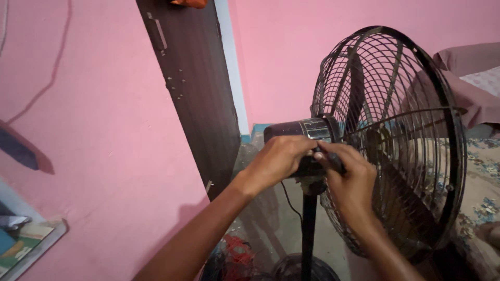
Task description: The person uses a screwdriver to loosen and remove the front grill of a standing fan, then uses pliers to adjust components on the fan's motor housing. The person wipes the fan's stand with a cloth.
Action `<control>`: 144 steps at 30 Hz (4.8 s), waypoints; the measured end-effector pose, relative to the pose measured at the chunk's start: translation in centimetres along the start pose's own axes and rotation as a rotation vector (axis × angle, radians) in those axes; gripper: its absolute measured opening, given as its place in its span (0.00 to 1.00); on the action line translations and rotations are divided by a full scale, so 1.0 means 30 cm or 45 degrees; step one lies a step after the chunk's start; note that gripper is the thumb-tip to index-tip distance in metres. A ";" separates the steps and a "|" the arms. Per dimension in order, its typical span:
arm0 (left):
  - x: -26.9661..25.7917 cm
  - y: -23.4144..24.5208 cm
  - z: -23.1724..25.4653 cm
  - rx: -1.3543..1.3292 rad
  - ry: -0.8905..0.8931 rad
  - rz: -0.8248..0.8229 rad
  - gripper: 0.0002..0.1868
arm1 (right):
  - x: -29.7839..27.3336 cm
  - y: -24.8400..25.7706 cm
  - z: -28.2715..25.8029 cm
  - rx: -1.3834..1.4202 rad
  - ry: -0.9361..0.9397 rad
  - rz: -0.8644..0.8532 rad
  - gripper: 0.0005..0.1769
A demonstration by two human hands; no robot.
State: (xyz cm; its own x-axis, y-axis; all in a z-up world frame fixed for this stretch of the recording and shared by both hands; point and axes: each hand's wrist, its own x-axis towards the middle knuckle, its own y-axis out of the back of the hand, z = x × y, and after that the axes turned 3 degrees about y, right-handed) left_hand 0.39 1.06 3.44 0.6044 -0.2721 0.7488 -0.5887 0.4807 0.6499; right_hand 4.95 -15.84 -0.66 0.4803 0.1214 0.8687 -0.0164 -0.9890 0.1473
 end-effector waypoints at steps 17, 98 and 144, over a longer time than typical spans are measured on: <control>-0.134 -0.147 0.129 -0.654 0.517 0.066 0.14 | 0.052 -0.050 0.090 1.253 -0.737 0.044 0.07; -0.066 -0.094 -0.052 -0.016 0.167 0.124 0.24 | 0.064 0.092 -0.044 -0.128 0.123 -0.224 0.17; -0.102 -0.134 -0.046 0.001 0.209 0.211 0.17 | 0.019 0.043 -0.054 -0.071 0.183 -0.299 0.22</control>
State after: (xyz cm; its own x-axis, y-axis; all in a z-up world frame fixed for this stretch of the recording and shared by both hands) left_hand 1.63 1.11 -1.64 0.5789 -0.0500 0.8138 -0.6875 0.5068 0.5202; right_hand 3.78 -16.90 0.78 0.3473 0.3619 0.8651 0.0304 -0.9264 0.3753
